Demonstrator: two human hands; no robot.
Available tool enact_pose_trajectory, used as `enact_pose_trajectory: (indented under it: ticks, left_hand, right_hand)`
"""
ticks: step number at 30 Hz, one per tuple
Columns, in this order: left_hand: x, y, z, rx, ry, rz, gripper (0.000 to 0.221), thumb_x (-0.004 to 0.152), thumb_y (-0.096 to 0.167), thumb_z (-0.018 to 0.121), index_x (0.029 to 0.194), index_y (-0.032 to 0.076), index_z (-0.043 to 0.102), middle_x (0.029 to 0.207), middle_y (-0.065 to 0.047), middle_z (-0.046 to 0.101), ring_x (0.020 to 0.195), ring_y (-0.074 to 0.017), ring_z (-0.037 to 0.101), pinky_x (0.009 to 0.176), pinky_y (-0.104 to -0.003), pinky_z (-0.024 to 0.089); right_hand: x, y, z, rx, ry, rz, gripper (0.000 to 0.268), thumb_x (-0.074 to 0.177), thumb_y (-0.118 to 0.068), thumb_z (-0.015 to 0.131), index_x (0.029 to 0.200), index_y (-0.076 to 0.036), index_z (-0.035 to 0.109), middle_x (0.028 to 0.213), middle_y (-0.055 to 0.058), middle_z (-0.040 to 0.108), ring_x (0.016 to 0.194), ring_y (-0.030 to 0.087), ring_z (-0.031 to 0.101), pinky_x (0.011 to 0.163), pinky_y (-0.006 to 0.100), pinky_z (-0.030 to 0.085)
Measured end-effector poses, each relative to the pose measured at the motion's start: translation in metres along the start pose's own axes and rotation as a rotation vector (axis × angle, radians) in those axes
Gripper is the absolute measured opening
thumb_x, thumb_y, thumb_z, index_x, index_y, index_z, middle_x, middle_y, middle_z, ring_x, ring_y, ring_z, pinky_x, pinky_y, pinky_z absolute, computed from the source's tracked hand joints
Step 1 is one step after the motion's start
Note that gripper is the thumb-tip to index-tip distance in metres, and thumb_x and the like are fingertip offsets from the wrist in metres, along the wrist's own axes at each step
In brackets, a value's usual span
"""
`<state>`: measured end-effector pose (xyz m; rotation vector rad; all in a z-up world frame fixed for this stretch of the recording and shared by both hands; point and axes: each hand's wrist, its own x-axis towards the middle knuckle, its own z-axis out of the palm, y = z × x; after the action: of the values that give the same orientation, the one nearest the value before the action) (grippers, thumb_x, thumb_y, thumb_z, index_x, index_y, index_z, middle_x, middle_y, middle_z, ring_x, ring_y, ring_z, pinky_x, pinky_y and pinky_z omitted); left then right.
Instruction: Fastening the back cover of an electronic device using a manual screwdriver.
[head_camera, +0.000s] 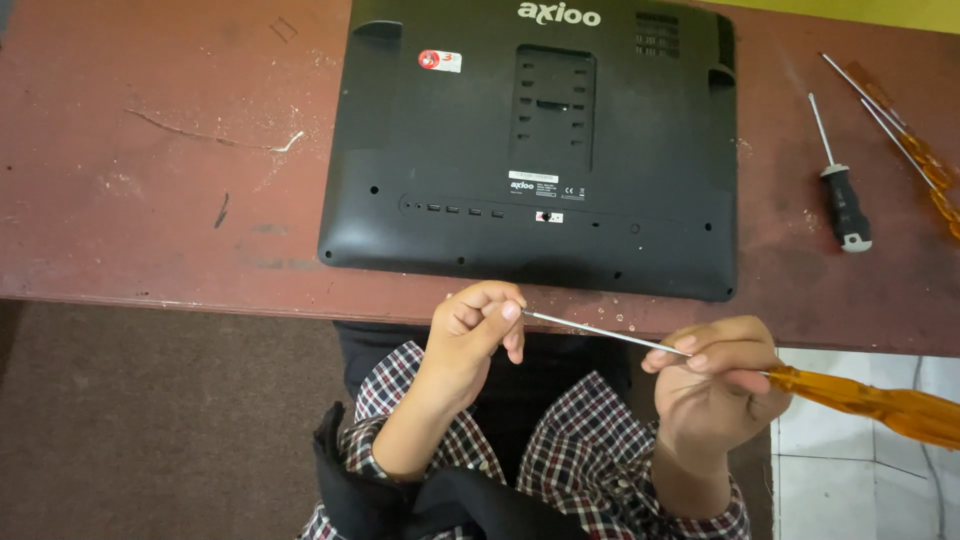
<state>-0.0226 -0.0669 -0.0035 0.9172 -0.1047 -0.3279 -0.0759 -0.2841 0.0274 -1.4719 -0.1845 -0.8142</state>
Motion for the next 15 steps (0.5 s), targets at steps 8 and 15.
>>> enact_pose_trajectory:
  ticks: [8, 15]
  left_hand:
    - [-0.001, -0.005, 0.004, -0.074, 0.009, -0.046, 0.01, 0.101, 0.015, 0.065, 0.101, 0.006, 0.069, 0.064, -0.002, 0.06, 0.055, -0.0122, 0.058, 0.056, -0.025, 0.055]
    - [-0.002, -0.015, 0.008, -0.1, 0.093, -0.018, 0.009, 0.101, 0.016, 0.067, 0.102, 0.008, 0.07, 0.065, 0.0, 0.062, 0.057, -0.0119, 0.062, 0.057, -0.024, 0.055]
  right_hand:
    - [0.0, 0.011, -0.002, -0.073, -0.032, -0.181, 0.026, 0.118, -0.032, 0.033, 0.118, -0.023, 0.058, 0.088, 0.007, 0.052, 0.074, 0.02, 0.057, 0.046, 0.028, 0.062]
    - [-0.003, 0.01, 0.003, -0.099, -0.023, -0.198, 0.022, 0.118, -0.023, 0.035, 0.123, -0.023, 0.056, 0.09, 0.009, 0.053, 0.076, 0.02, 0.059, 0.048, 0.029, 0.063]
